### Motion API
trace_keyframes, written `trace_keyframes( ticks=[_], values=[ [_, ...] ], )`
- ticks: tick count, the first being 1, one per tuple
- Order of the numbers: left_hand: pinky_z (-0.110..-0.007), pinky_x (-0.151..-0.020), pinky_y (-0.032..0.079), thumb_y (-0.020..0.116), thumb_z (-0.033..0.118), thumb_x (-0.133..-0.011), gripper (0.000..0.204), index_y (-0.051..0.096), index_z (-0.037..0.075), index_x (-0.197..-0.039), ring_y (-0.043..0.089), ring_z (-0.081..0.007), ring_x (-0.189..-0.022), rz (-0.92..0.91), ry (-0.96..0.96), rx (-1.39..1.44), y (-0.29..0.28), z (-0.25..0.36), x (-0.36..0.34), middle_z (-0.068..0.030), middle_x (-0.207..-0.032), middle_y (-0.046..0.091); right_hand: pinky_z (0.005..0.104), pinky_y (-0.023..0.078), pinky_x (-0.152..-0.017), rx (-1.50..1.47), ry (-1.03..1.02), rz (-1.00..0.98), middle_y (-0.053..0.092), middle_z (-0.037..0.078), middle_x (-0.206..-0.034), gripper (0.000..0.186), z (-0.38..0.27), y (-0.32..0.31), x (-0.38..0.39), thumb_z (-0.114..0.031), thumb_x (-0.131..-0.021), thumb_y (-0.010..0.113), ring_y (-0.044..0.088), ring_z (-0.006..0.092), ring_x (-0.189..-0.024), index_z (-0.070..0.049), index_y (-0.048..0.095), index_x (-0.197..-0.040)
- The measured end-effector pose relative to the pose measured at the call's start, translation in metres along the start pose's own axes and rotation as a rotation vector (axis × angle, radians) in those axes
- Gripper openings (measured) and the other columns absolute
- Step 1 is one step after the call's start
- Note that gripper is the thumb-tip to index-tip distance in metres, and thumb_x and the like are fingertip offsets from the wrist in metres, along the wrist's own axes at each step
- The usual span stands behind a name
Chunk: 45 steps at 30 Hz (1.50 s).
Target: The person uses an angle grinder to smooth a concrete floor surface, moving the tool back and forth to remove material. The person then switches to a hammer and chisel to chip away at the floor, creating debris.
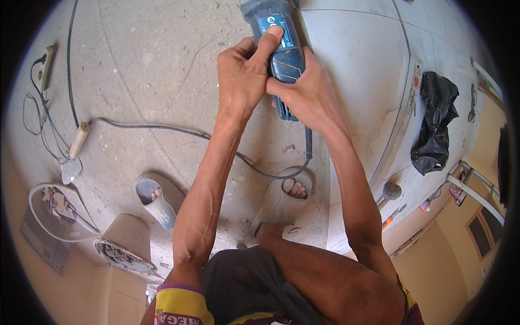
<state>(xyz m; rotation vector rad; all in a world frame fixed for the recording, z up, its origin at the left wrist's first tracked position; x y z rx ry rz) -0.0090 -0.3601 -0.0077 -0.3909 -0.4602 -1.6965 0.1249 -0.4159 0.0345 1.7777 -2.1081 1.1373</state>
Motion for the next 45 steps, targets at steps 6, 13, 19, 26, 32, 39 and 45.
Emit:
trace_keyframes(
  ticks=[6,13,19,26,32,39,45],
  values=[
    [-0.032,-0.07,0.059,0.084,0.05,-0.104,0.06,0.085,-0.009,-0.099,0.072,-0.0148,-0.076,0.006,-0.007,0.005,0.001,0.004,0.004,-0.0134,-0.087,0.081,0.046,0.065,-0.086,-0.023,0.01,-0.008,0.078,0.022,-0.109,0.068,0.001,0.0,0.001,-0.029,-0.079,0.09,0.08,0.0324,-0.095,0.009,0.064,-0.129],
    [-0.033,-0.071,0.059,0.084,0.051,-0.104,0.06,0.085,-0.009,-0.1,0.073,-0.0154,-0.076,-0.003,-0.007,-0.001,0.002,0.002,0.005,-0.0145,-0.087,0.081,0.0444,0.064,-0.084,-0.053,0.061,-0.024,0.078,0.02,-0.106,0.066,-0.003,-0.001,0.005,-0.027,-0.079,0.09,0.079,0.0295,-0.093,0.008,0.064,-0.129],
    [-0.033,-0.07,0.059,0.085,0.052,-0.103,0.061,0.085,-0.009,-0.099,0.073,-0.0156,-0.075,-0.002,-0.009,-0.007,0.001,-0.001,0.004,-0.0145,-0.085,0.081,0.043,0.064,-0.083,-0.022,0.028,-0.005,0.078,0.019,-0.105,0.066,-0.005,-0.002,0.007,-0.027,-0.08,0.09,0.078,0.0272,-0.091,0.009,0.064,-0.13],
    [-0.033,-0.07,0.059,0.086,0.053,-0.102,0.062,0.085,-0.009,-0.097,0.073,-0.0155,-0.075,-0.002,-0.006,0.001,0.0,-0.001,0.006,-0.0143,-0.084,0.081,0.0428,0.064,-0.083,-0.016,0.018,0.003,0.077,0.019,-0.105,0.068,-0.004,0.0,0.009,-0.028,-0.081,0.09,0.078,0.0271,-0.092,0.01,0.064,-0.131],
    [-0.03,-0.073,0.059,0.083,0.056,-0.105,0.064,0.085,-0.008,-0.105,0.073,-0.0153,-0.079,-0.036,-0.023,-0.044,-0.002,-0.006,0.007,-0.0127,-0.09,0.081,0.0433,0.065,-0.082,-0.043,0.055,-0.02,0.077,0.018,-0.108,0.068,0.005,0.002,0.008,-0.028,-0.08,0.091,0.078,0.027,-0.092,0.009,0.065,-0.131],
    [-0.033,-0.065,0.057,0.086,0.054,-0.102,0.063,0.083,-0.008,-0.091,0.07,-0.0137,-0.072,-0.004,-0.002,0.014,0.0,-0.011,0.009,-0.0123,-0.08,0.078,0.0444,0.064,-0.086,-0.051,0.05,-0.023,0.077,0.019,-0.11,0.069,0.008,0.002,0.011,-0.029,-0.08,0.091,0.078,0.0287,-0.096,0.009,0.064,-0.132],
    [-0.033,-0.064,0.056,0.086,0.055,-0.102,0.063,0.082,-0.007,-0.089,0.068,-0.0132,-0.071,-0.002,0.019,0.002,0.0,-0.014,0.009,-0.0119,-0.078,0.077,0.0448,0.064,-0.087,-0.04,0.042,-0.013,0.077,0.02,-0.11,0.069,0.01,0.003,0.012,-0.029,-0.08,0.091,0.078,0.0296,-0.097,0.009,0.064,-0.131]
  ],
)
Point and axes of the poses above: each hand's wrist, its own x-axis away from the middle knuckle, its own y-axis out of the palm, z = x × y, the point moved 3 cm from there along -x, towards the middle knuckle
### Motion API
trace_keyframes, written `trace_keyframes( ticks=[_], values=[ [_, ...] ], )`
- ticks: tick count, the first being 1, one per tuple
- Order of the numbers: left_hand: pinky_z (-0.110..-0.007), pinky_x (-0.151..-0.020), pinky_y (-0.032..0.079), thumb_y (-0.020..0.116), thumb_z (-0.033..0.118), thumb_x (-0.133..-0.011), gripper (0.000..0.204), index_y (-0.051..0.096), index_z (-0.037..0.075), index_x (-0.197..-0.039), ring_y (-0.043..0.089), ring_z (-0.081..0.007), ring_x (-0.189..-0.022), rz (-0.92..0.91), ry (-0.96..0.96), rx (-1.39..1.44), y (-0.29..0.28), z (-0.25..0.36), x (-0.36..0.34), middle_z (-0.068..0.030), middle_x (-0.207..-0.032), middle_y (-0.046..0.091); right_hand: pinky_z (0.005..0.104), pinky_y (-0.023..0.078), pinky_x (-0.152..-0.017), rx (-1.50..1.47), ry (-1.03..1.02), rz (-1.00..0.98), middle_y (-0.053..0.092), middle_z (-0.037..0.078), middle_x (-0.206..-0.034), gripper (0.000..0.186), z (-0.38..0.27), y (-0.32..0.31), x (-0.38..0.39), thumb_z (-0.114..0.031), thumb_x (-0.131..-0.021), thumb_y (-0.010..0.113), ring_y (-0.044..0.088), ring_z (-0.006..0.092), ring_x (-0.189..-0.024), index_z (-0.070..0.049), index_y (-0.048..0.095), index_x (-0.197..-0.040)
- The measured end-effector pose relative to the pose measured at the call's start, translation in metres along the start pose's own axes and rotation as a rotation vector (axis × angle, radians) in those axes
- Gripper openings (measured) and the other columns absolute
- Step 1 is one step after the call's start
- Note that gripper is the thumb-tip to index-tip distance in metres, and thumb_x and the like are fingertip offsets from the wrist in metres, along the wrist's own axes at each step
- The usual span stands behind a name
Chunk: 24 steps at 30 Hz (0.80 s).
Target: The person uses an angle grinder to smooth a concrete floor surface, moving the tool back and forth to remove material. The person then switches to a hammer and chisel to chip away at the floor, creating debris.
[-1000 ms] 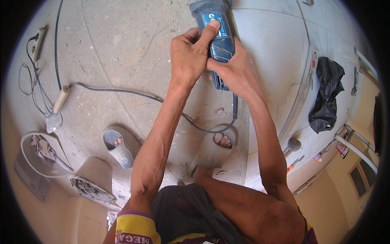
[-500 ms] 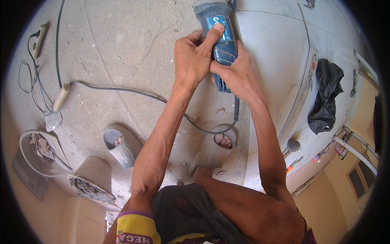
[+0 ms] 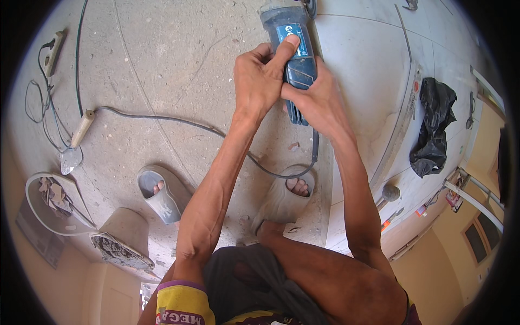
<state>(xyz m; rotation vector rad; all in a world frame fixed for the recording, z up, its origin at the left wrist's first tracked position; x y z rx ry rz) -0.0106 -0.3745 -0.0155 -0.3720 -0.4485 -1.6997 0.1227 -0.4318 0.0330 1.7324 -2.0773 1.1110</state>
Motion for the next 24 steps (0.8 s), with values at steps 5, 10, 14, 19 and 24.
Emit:
trace_keyframes(
  ticks=[5,10,14,19,24],
  values=[
    [-0.033,-0.064,0.056,0.086,0.055,-0.102,0.063,0.082,-0.007,-0.089,0.068,-0.0138,-0.071,0.008,0.005,-0.013,0.0,-0.001,0.002,-0.0124,-0.078,0.077,0.0446,0.064,-0.087,-0.003,-0.007,-0.001,0.077,0.02,-0.11,0.067,0.0004,-0.0002,0.0013,-0.028,-0.08,0.091,0.078,0.0295,-0.097,0.009,0.065,-0.13],
    [-0.033,-0.065,0.057,0.085,0.056,-0.102,0.064,0.083,-0.007,-0.092,0.071,-0.0149,-0.072,-0.002,-0.015,-0.012,-0.0001,0.0002,0.0035,-0.0132,-0.079,0.078,0.0447,0.064,-0.088,0.008,0.008,-0.008,0.077,0.02,-0.11,0.066,-0.0032,-0.0009,0.0038,-0.028,-0.08,0.09,0.078,0.0292,-0.097,0.008,0.065,-0.13],
    [-0.033,-0.065,0.058,0.085,0.056,-0.102,0.064,0.084,-0.007,-0.093,0.072,-0.0151,-0.072,-0.007,-0.015,-0.029,-0.001,-0.0012,0.0047,-0.0134,-0.08,0.079,0.0452,0.064,-0.088,0.013,0.026,-0.012,0.077,0.02,-0.11,0.067,-0.0027,-0.0011,0.0052,-0.027,-0.08,0.09,0.078,0.0297,-0.097,0.008,0.065,-0.131],
    [-0.032,-0.064,0.057,0.085,0.055,-0.102,0.064,0.083,-0.008,-0.092,0.07,-0.0138,-0.071,0.004,-0.003,-0.003,0.0005,-0.0027,0.0062,-0.0126,-0.079,0.078,0.0454,0.064,-0.088,0.031,0.017,0.001,0.077,0.02,-0.111,0.067,-0.0048,-0.001,0.0077,-0.027,-0.08,0.09,0.079,0.0301,-0.098,0.008,0.064,-0.131],
    [-0.032,-0.074,0.061,0.083,0.056,-0.105,0.064,0.086,-0.008,-0.107,0.076,-0.0177,-0.08,-0.049,-0.051,-0.052,-0.0014,-0.0027,0.0071,-0.0145,-0.091,0.082,0.0452,0.064,-0.088,0.015,0.033,-0.003,0.077,0.02,-0.111,0.067,-0.0023,-0.0013,0.0097,-0.027,-0.08,0.09,0.078,0.0304,-0.098,0.008,0.064,-0.131]
  ],
)
Point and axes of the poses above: each hand's wrist, its own x-axis away from the middle knuckle, its own y-axis out of the palm, z = x × y, the point moved 3 cm from there along -x, towards the middle knuckle
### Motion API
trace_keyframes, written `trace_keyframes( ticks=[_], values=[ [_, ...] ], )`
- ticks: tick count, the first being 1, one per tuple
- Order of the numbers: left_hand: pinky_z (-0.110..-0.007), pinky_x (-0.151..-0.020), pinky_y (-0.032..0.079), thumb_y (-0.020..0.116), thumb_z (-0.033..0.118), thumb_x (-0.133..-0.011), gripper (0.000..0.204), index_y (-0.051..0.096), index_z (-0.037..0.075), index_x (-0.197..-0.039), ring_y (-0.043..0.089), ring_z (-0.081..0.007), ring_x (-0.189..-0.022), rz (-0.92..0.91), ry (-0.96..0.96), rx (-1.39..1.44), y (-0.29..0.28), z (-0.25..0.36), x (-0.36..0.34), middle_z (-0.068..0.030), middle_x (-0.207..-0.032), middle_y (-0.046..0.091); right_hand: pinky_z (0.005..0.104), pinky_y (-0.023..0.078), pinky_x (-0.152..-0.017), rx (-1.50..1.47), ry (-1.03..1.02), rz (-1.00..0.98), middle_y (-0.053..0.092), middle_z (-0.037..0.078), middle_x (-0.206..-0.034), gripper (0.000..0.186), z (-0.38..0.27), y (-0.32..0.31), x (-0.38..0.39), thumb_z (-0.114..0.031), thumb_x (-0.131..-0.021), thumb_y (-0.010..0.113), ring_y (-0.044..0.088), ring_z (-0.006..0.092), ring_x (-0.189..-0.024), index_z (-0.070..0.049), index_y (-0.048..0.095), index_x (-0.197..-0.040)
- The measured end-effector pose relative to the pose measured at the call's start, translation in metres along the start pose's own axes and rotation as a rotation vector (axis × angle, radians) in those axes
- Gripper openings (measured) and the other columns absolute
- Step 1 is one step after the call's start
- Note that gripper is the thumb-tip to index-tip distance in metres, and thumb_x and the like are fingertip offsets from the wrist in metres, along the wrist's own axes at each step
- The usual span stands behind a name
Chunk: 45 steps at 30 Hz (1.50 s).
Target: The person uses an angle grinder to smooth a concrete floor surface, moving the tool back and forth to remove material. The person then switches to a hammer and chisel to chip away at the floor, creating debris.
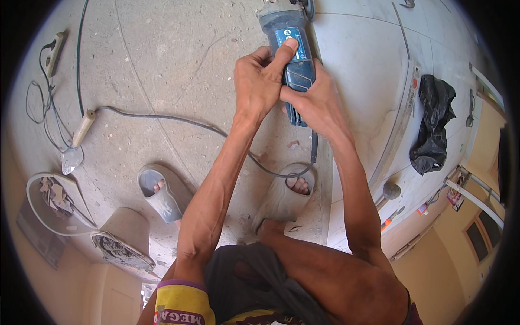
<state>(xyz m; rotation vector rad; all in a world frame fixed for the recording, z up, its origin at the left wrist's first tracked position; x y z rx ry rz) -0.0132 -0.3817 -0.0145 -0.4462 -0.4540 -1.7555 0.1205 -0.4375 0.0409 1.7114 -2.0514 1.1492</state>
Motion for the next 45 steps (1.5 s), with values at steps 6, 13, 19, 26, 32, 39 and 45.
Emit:
trace_keyframes(
  ticks=[6,13,19,26,32,39,45],
  values=[
    [-0.032,-0.069,0.058,0.083,0.055,-0.105,0.063,0.084,-0.008,-0.1,0.072,-0.0152,-0.075,0.013,0.018,-0.003,0.0,-0.001,0.002,-0.0124,-0.085,0.079,0.0454,0.064,-0.088,0.011,-0.019,0.006,0.078,0.02,-0.11,0.066,0.002,-0.001,0.001,-0.027,-0.079,0.091,0.078,0.0307,-0.097,0.007,0.065,-0.129],
    [-0.032,-0.064,0.056,0.085,0.054,-0.103,0.064,0.081,-0.008,-0.089,0.068,-0.0135,-0.071,0.045,0.048,0.044,0.004,-0.003,0.007,-0.0121,-0.079,0.077,0.0459,0.064,-0.088,0.005,-0.022,0.008,0.078,0.021,-0.11,0.066,0.007,0.0,0.003,-0.027,-0.079,0.091,0.079,0.0312,-0.097,0.008,0.065,-0.128],
    [-0.032,-0.072,0.06,0.082,0.056,-0.106,0.063,0.085,-0.007,-0.106,0.074,-0.0167,-0.078,-0.001,-0.004,-0.008,0.002,-0.005,0.01,-0.0132,-0.09,0.08,0.0459,0.064,-0.089,0.026,-0.031,0.012,0.078,0.021,-0.11,0.068,0.005,-0.001,0.007,-0.028,-0.079,0.091,0.079,0.0317,-0.098,0.008,0.064,-0.13],
    [-0.032,-0.062,0.055,0.084,0.052,-0.103,0.061,0.082,-0.007,-0.09,0.067,-0.0132,-0.069,0.046,0.034,0.038,0.005,-0.001,0.014,-0.0114,-0.077,0.076,0.0463,0.064,-0.088,-0.016,-0.018,-0.001,0.077,0.021,-0.108,0.068,0.014,0.0,0.006,-0.029,-0.079,0.091,0.078,0.0312,-0.098,0.007,0.063,-0.129],
    [-0.031,-0.061,0.053,0.084,0.047,-0.107,0.055,0.082,-0.007,-0.097,0.064,-0.0107,-0.069,0.026,-0.008,0.117,0.007,-0.004,0.034,-0.0087,-0.079,0.075,0.0458,0.064,-0.079,0.023,-0.062,0.035,0.075,0.019,-0.102,0.062,0.009,0.0,0.027,-0.026,-0.08,0.092,0.078,0.0306,-0.087,0.005,0.06,-0.124],
    [-0.029,-0.072,0.056,0.082,0.046,-0.11,0.053,0.084,-0.007,-0.112,0.067,-0.0109,-0.079,0.057,-0.033,0.152,-0.007,0.015,0.053,-0.0096,-0.089,0.078,0.0474,0.065,-0.078,0.007,-0.074,-0.016,0.078,0.026,-0.099,0.062,-0.009,0.002,0.043,-0.023,-0.082,0.09,0.083,0.0364,-0.088,0.006,0.057,-0.125],
    [-0.032,-0.084,0.062,0.081,0.047,-0.111,0.057,0.082,-0.008,-0.121,0.075,-0.0154,-0.09,0.0,-0.029,0.158,-0.008,0.034,0.022,-0.0139,-0.102,0.082,0.0471,0.065,-0.08,0.045,-0.141,0.032,0.079,0.027,-0.103,0.067,-0.021,0.003,0.015,-0.027,-0.082,0.091,0.082,0.0368,-0.089,0.008,0.059,-0.13]
  ],
)
Point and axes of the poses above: each hand's wrist, its own x-axis away from the middle knuckle, its own y-axis out of the palm, z = x × y, the point moved 3 cm from there along -x, towards the middle knuckle
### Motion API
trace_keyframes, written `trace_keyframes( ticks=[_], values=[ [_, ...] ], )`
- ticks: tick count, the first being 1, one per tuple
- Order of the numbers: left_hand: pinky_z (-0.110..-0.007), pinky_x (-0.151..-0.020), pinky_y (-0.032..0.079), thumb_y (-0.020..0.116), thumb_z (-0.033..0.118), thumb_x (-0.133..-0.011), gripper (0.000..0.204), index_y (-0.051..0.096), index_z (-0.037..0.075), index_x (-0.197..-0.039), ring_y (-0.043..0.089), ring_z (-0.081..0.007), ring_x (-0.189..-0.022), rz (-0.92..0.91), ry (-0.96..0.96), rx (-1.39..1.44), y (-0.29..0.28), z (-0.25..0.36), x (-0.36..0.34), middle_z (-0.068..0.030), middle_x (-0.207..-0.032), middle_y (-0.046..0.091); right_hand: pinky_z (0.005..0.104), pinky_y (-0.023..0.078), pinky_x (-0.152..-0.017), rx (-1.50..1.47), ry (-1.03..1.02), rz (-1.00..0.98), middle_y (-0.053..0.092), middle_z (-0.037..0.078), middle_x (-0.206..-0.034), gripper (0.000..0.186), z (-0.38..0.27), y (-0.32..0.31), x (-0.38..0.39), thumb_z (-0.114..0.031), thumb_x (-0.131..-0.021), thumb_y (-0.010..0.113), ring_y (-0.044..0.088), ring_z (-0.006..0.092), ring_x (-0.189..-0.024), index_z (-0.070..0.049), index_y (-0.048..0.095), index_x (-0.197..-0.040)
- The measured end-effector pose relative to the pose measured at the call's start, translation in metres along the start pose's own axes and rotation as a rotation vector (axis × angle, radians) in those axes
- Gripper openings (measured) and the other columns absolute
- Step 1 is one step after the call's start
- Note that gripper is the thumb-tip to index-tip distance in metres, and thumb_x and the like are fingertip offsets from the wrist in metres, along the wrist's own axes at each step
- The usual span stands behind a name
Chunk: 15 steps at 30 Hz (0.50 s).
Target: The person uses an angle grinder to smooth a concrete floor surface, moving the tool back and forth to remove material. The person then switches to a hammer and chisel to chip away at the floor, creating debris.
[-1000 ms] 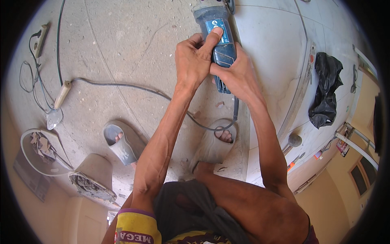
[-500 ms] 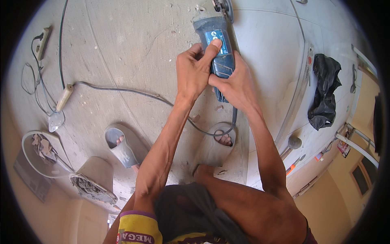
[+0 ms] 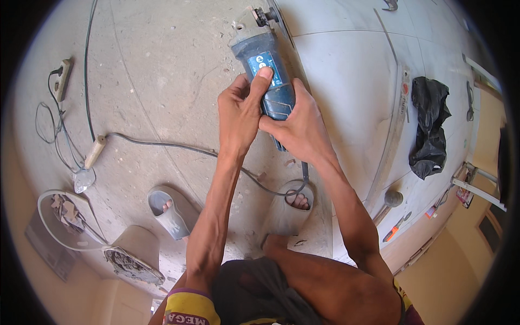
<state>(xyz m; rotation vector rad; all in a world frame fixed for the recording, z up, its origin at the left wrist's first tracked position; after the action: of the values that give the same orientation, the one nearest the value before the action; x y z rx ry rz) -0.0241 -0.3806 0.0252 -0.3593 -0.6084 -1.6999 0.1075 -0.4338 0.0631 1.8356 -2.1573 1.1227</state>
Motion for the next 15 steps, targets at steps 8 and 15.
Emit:
trace_keyframes(
  ticks=[8,15],
  values=[
    [-0.029,-0.073,0.058,0.082,0.048,-0.109,0.056,0.083,-0.008,-0.113,0.07,-0.013,-0.08,0.013,0.041,0.031,0.007,-0.005,-0.024,-0.0113,-0.093,0.079,0.0458,0.065,-0.08,0.003,0.044,-0.04,0.078,0.024,-0.108,0.071,-0.005,-0.012,-0.023,-0.031,-0.082,0.091,0.081,0.0323,-0.091,0.009,0.062,-0.133],
    [-0.026,-0.068,0.053,0.084,0.049,-0.107,0.056,0.083,-0.007,-0.106,0.065,-0.0092,-0.074,0.022,0.009,0.073,0.012,-0.023,-0.005,-0.007,-0.085,0.075,0.0441,0.064,-0.075,0.078,0.053,-0.008,0.076,0.02,-0.101,0.066,0.007,-0.012,-0.003,-0.031,-0.081,0.093,0.078,0.0287,-0.083,0.006,0.062,-0.127]
  ],
)
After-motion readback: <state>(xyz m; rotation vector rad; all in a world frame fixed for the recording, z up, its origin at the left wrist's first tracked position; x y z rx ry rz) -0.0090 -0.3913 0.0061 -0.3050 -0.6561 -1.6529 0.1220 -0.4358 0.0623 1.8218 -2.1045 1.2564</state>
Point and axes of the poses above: each hand's wrist, its own x-axis away from the middle knuckle, its own y-axis out of the palm, z = x × y, the point moved 3 cm from there along -x, towards the middle knuckle
